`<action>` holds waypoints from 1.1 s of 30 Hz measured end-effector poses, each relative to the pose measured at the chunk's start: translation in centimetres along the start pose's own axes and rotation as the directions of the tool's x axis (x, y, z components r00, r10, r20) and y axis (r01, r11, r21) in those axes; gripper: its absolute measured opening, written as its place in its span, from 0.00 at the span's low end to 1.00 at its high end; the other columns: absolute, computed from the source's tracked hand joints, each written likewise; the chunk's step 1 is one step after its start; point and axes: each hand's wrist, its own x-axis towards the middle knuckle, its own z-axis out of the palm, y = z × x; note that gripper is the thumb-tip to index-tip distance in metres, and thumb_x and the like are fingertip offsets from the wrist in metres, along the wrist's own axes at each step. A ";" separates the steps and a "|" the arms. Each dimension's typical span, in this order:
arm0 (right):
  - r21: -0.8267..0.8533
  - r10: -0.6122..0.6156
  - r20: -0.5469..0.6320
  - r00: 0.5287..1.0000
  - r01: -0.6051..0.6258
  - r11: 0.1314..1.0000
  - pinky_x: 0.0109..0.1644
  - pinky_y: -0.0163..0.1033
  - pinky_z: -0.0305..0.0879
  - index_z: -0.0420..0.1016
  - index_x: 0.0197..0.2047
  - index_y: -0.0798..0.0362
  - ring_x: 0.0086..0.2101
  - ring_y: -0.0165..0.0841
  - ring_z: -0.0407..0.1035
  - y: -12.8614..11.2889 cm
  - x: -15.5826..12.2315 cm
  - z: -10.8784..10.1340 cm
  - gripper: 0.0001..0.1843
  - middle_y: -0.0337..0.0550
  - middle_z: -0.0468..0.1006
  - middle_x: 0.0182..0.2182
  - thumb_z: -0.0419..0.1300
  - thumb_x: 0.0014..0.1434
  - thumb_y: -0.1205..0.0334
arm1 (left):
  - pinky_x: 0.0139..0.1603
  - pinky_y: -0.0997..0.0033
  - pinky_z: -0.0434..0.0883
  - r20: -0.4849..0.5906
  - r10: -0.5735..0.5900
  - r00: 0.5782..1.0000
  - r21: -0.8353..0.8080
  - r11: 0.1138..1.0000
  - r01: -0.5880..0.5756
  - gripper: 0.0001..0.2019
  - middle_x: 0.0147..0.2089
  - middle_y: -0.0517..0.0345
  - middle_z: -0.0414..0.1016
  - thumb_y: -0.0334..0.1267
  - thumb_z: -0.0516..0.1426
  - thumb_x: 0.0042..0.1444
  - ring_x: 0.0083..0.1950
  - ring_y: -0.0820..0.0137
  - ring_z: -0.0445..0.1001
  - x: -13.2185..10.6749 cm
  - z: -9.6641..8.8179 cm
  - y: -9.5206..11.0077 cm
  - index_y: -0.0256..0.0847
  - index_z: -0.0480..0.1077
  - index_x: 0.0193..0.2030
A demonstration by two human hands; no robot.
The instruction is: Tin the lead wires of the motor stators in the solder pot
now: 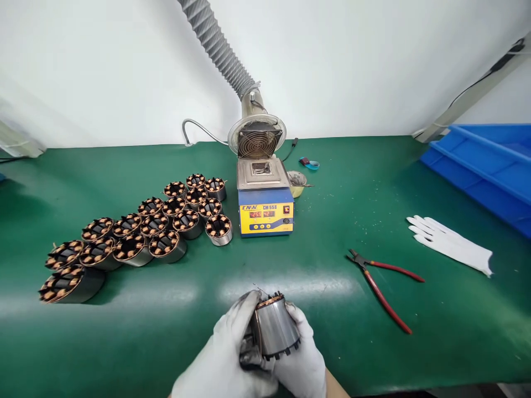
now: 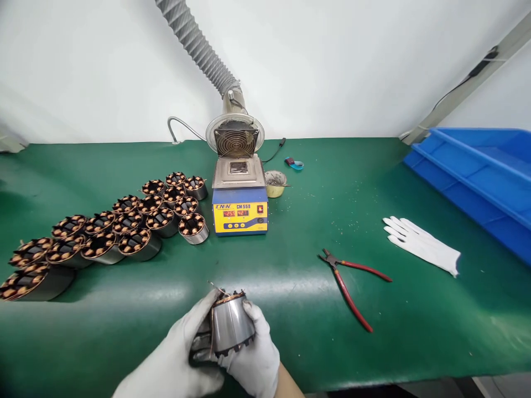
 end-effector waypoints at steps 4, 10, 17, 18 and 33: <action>0.195 0.032 -0.011 0.999 -0.030 0.980 0.32 0.43 0.67 0.71 0.42 0.47 0.31 0.40 0.72 0.0 0.0 0.2 0.30 0.45 0.77 0.34 0.47 0.50 0.33 | 0.53 0.53 0.68 -0.213 0.070 0.975 0.013 0.998 -0.068 0.22 0.47 0.52 0.78 0.35 0.64 0.35 0.50 0.53 0.73 1.0 1.2 1.7 0.48 0.76 0.43; 0.473 0.080 0.109 0.991 -0.123 0.872 0.30 0.37 0.64 0.73 0.40 0.59 0.25 0.33 0.70 -0.8 0.4 0.8 0.32 0.47 0.76 0.28 0.51 0.49 0.37 | 0.34 0.71 0.72 -0.423 -0.176 0.889 -0.391 0.920 -0.004 0.12 0.24 0.57 0.76 0.47 0.59 0.48 0.28 0.69 0.74 4.5 -0.3 3.9 0.39 0.75 0.29; -0.109 -0.020 -0.392 0.920 -0.025 0.994 0.50 0.48 0.64 0.60 0.55 0.46 0.50 0.46 0.65 1.9 -0.6 -2.1 0.43 0.49 0.72 0.48 0.66 0.38 0.39 | 0.53 0.52 0.68 0.067 0.037 0.997 0.032 0.999 -0.039 0.48 0.55 0.49 0.71 0.25 0.67 0.23 0.54 0.51 0.69 0.6 0.6 1.9 0.47 0.62 0.59; -0.122 -0.044 -0.411 0.911 -0.007 0.992 0.53 0.47 0.62 0.59 0.55 0.44 0.52 0.46 0.63 2.2 -0.7 -2.3 0.45 0.48 0.70 0.50 0.70 0.35 0.45 | 0.54 0.51 0.68 0.071 0.046 0.996 0.057 0.997 -0.050 0.48 0.54 0.49 0.72 0.24 0.67 0.22 0.53 0.51 0.69 0.4 0.8 2.1 0.47 0.64 0.58; 0.378 0.061 0.209 0.976 -0.138 0.915 0.32 0.41 0.68 0.72 0.40 0.60 0.29 0.39 0.73 0.1 0.2 0.5 0.30 0.51 0.77 0.30 0.55 0.50 0.39 | 0.26 0.70 0.74 -0.165 -0.323 0.932 -0.611 0.775 0.161 0.24 0.33 0.51 0.80 0.50 0.69 0.31 0.29 0.64 0.76 1.9 1.1 3.0 0.39 0.76 0.35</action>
